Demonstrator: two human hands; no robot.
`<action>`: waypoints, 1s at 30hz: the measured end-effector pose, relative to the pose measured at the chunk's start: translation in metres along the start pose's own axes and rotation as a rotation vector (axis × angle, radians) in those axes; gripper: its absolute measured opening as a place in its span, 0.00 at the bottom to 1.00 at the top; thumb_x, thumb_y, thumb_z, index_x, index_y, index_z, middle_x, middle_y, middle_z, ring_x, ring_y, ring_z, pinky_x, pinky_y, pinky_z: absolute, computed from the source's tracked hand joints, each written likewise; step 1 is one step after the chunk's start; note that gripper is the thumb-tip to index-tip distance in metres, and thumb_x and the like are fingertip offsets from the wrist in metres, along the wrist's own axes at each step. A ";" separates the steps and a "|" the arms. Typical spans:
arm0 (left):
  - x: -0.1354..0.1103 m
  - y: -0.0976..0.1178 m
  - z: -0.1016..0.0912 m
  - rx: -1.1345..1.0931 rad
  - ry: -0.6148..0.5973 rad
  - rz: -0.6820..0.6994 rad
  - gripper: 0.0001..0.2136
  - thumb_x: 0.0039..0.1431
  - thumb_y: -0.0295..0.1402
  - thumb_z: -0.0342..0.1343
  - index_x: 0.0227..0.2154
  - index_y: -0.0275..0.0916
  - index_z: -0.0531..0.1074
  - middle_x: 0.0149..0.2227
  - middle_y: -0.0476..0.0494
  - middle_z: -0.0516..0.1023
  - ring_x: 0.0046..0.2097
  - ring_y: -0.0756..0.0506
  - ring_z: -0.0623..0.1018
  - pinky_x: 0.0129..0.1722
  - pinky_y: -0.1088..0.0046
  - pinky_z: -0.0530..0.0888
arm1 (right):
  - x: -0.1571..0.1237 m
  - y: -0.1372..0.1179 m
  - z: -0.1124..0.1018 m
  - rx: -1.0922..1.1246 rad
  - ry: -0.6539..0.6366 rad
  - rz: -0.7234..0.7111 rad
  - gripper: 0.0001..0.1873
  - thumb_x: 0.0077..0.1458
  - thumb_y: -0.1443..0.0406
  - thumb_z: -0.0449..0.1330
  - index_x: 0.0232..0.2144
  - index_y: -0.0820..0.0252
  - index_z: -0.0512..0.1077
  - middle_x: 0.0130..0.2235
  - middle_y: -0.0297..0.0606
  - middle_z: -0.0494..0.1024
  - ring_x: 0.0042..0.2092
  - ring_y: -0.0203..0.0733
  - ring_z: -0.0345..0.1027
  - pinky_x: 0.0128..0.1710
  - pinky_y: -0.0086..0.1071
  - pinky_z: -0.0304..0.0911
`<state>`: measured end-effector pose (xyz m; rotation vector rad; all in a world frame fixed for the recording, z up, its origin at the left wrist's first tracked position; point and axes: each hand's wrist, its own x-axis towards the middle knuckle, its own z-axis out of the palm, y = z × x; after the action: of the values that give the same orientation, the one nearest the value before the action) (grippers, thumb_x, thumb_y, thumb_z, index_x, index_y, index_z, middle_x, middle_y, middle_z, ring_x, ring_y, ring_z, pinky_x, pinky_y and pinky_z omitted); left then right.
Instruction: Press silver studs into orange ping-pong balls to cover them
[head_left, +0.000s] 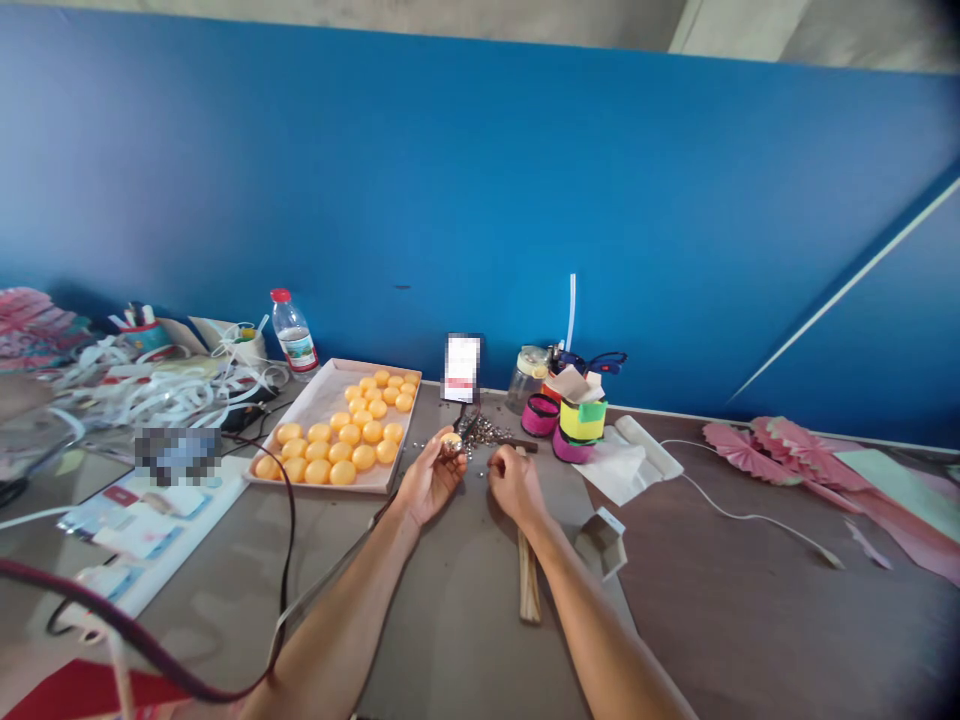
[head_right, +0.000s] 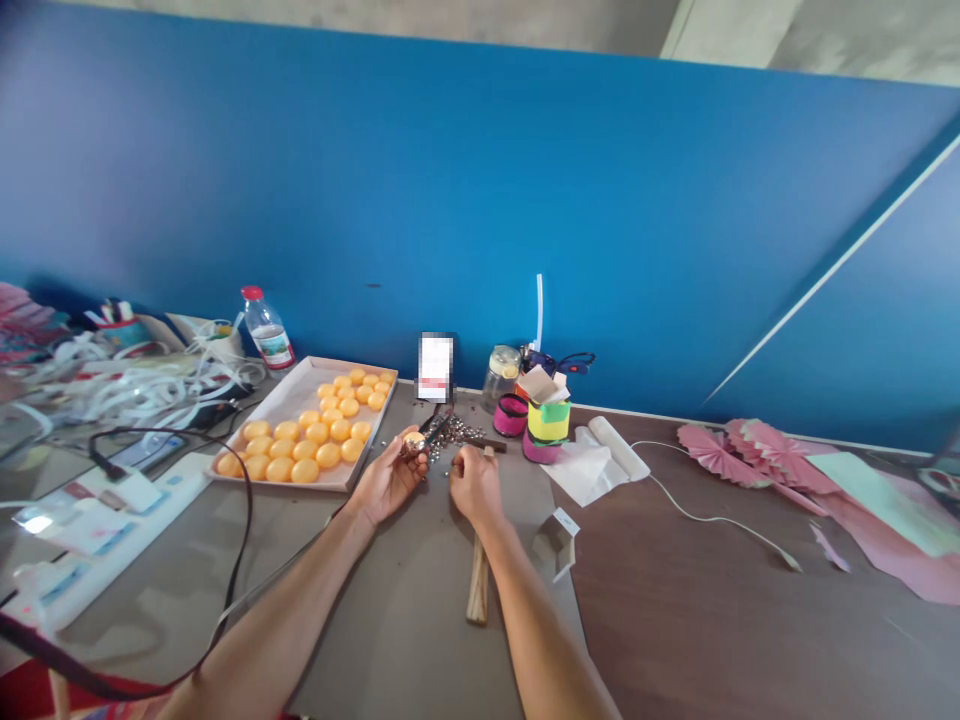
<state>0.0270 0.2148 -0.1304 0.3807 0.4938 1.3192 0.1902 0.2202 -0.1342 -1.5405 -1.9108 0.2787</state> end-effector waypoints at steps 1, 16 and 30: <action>0.000 0.001 0.000 -0.017 0.000 -0.010 0.16 0.58 0.33 0.57 0.49 0.37 0.68 0.33 0.44 0.77 0.31 0.50 0.77 0.34 0.75 0.76 | 0.001 0.000 0.001 0.069 0.025 0.019 0.08 0.48 0.72 0.50 0.26 0.59 0.68 0.28 0.38 0.74 0.34 0.41 0.67 0.37 0.32 0.55; -0.004 0.006 0.004 -0.009 -0.111 -0.045 0.11 0.55 0.20 0.54 0.42 0.28 0.72 0.43 0.35 0.78 0.42 0.48 0.79 0.46 0.74 0.76 | 0.005 0.008 0.010 0.612 0.093 0.166 0.12 0.48 0.60 0.54 0.31 0.58 0.74 0.30 0.38 0.74 0.31 0.41 0.66 0.33 0.34 0.62; -0.006 0.003 -0.001 0.062 -0.211 0.007 0.18 0.51 0.28 0.63 0.46 0.35 0.70 0.36 0.44 0.77 0.29 0.53 0.77 0.32 0.78 0.77 | 0.005 -0.010 0.001 0.844 0.063 0.197 0.09 0.43 0.60 0.57 0.27 0.58 0.73 0.22 0.32 0.71 0.22 0.35 0.60 0.23 0.29 0.56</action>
<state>0.0231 0.2092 -0.1285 0.5673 0.3568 1.2559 0.1813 0.2220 -0.1284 -1.1169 -1.3072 0.9664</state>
